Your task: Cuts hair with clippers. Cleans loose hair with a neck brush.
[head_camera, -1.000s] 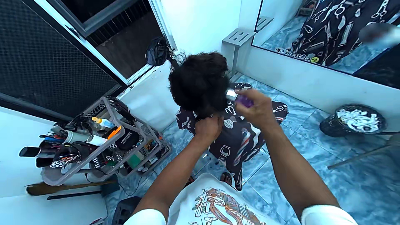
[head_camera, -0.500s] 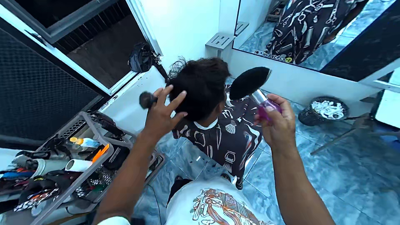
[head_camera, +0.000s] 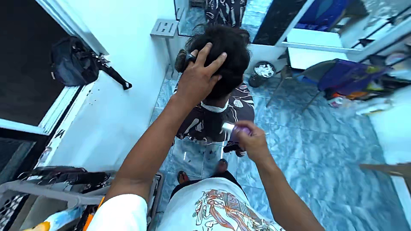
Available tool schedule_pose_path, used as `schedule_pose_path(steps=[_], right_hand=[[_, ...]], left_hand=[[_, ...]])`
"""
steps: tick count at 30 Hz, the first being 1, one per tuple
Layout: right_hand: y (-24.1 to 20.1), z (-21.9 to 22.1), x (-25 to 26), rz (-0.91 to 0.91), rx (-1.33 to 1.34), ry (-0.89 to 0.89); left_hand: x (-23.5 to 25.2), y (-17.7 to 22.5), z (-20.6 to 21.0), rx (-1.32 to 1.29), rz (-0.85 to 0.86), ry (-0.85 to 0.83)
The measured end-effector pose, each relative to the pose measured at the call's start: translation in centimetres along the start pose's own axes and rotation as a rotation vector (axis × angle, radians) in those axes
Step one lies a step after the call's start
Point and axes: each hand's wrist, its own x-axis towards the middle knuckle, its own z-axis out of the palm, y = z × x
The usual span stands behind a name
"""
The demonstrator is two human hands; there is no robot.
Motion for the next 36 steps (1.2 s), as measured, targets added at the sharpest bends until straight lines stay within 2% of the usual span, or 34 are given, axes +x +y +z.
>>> schedule_pose_path(steps=[1, 2, 3, 4, 6, 7, 9, 10, 11, 13, 16, 18, 20, 22, 25, 28, 30, 31, 33, 36], right_hand=[[-0.4, 0.0, 0.8, -0.041, -0.007, 0.138], [-0.3, -0.2, 1.9, -0.099, -0.047, 0.203], [0.0, -0.5, 2.8, -0.128, -0.099, 0.168], [0.0, -0.9, 3.2, -0.104, -0.128, 0.058], [-1.0, -1.9, 3.1, -0.032, -0.192, -0.121], [-1.7, -2.3, 3.2, -0.029, -0.203, -0.093], [-1.8, -2.0, 3.6, -0.091, -0.184, 0.079], [-1.3, -1.8, 3.9, -0.122, -0.222, 0.067], [-1.0, -1.7, 3.9, -0.088, -0.304, -0.042], [-1.4, -2.4, 2.7, 0.065, -0.403, -0.250], [-2.6, -5.4, -0.2, 0.201, -0.179, -0.134], [-3.5, -6.7, -1.4, 0.223, 0.069, -0.069], [-4.5, -6.8, -2.1, 0.227, 0.151, -0.062], [-5.4, -6.0, -2.3, 0.154, -0.025, -0.076], [-6.6, -2.6, -1.3, -0.021, -0.440, -0.083], [-5.3, 4.5, 2.9, -0.173, -0.524, -0.049], [-3.3, 9.1, 5.6, -0.271, -0.568, -0.125], [-2.8, 10.3, 5.9, -0.261, -0.638, -0.175], [-3.4, 9.3, 4.2, -0.225, -0.756, -0.165], [-5.2, 2.0, -1.4, -0.078, -0.860, -0.037]], left_hand=[[0.1, -0.5, 0.3, -0.055, 0.024, 0.048], [-0.3, -1.0, 0.7, -0.146, 0.045, 0.144], [-1.2, -1.4, 1.4, -0.252, 0.041, 0.272], [-2.8, -1.5, 2.3, -0.325, 0.009, 0.411], [-7.2, -1.5, 5.0, -0.334, -0.123, 0.580], [-9.6, -1.0, 7.0, -0.321, -0.194, 0.576], [-13.8, 0.8, 11.5, -0.329, -0.262, 0.442], [-15.1, 1.9, 13.3, -0.331, -0.269, 0.337], [-15.9, 2.8, 14.6, -0.321, -0.265, 0.240], [-16.0, 3.8, 16.2, -0.226, -0.237, 0.103], [-15.1, 4.3, 17.1, -0.125, -0.252, -0.001], [-14.7, 4.1, 17.0, -0.099, -0.256, 0.011], [-15.0, 3.2, 17.5, -0.077, -0.190, 0.106], [-15.4, 2.6, 17.9, -0.095, -0.135, 0.172], [-15.9, 2.3, 18.1, -0.133, -0.107, 0.244], [-16.6, 2.3, 18.6, -0.123, -0.148, 0.221], [-17.3, 2.2, 18.3, -0.118, -0.173, 0.142], [-17.6, 2.1, 18.0, -0.131, -0.173, 0.108], [-17.5, 1.5, 17.4, -0.185, -0.134, 0.109], [-16.9, 0.8, 17.0, -0.268, -0.101, 0.134]])
